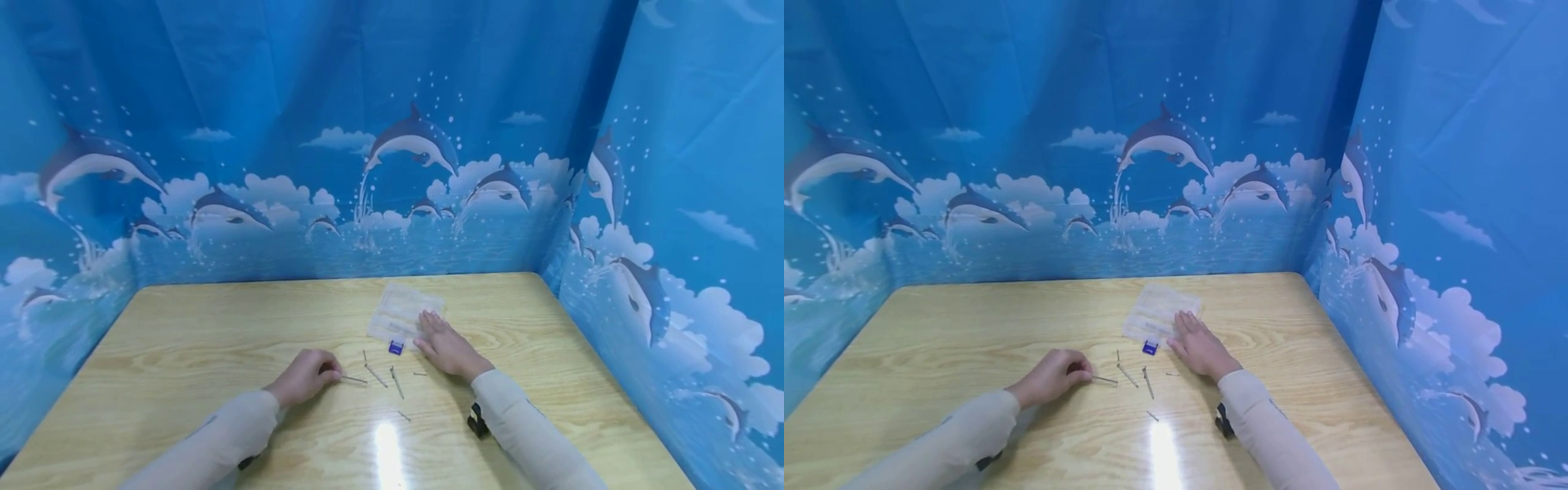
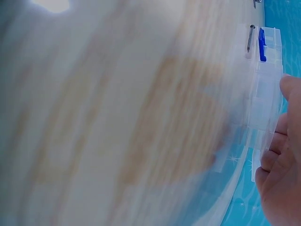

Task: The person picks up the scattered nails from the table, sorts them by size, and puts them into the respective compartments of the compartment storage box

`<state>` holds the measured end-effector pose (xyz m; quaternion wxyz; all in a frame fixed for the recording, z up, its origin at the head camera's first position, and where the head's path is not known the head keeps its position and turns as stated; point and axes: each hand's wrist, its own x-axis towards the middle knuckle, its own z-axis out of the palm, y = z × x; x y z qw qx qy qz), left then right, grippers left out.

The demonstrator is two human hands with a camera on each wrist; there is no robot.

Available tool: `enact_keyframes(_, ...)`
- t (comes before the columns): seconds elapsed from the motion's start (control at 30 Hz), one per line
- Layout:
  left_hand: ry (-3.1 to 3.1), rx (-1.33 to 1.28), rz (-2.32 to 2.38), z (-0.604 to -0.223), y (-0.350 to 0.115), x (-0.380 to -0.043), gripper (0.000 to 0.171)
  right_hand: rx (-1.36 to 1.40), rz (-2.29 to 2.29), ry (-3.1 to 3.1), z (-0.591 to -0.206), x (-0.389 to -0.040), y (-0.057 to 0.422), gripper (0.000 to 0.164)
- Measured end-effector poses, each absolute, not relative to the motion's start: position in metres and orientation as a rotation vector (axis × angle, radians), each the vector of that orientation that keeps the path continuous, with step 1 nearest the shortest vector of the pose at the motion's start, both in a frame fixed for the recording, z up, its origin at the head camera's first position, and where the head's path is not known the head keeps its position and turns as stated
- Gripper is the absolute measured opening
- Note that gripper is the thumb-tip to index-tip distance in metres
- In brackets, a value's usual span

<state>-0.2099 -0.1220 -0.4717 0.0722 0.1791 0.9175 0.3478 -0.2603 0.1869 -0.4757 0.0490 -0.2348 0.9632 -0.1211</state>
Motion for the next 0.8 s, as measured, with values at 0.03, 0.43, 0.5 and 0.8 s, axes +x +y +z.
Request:
enact_keyframes(0.03, 2.759, 0.499, 1.063, -0.47, -0.121, -0.211, 0.008, -0.713, -0.367, 2.936, -0.476, -0.26, 0.187, 0.065)
enact_keyframes(0.43, 2.75, 0.386, 1.374, -0.449, -0.103, -0.233, 0.003, -0.693, -0.382, 2.934, -0.474, -0.26, 0.187, 0.064)
enact_keyframes(0.5, 2.753, 0.377, 1.388, -0.444, -0.098, -0.238, 0.004, -0.689, -0.386, 2.933, -0.473, -0.26, 0.187, 0.064)
enact_keyframes(0.8, 2.684, 0.279, 1.521, -0.431, -0.08, -0.253, 0.009, -0.7, -0.377, 2.941, -0.476, -0.26, 0.185, 0.064)
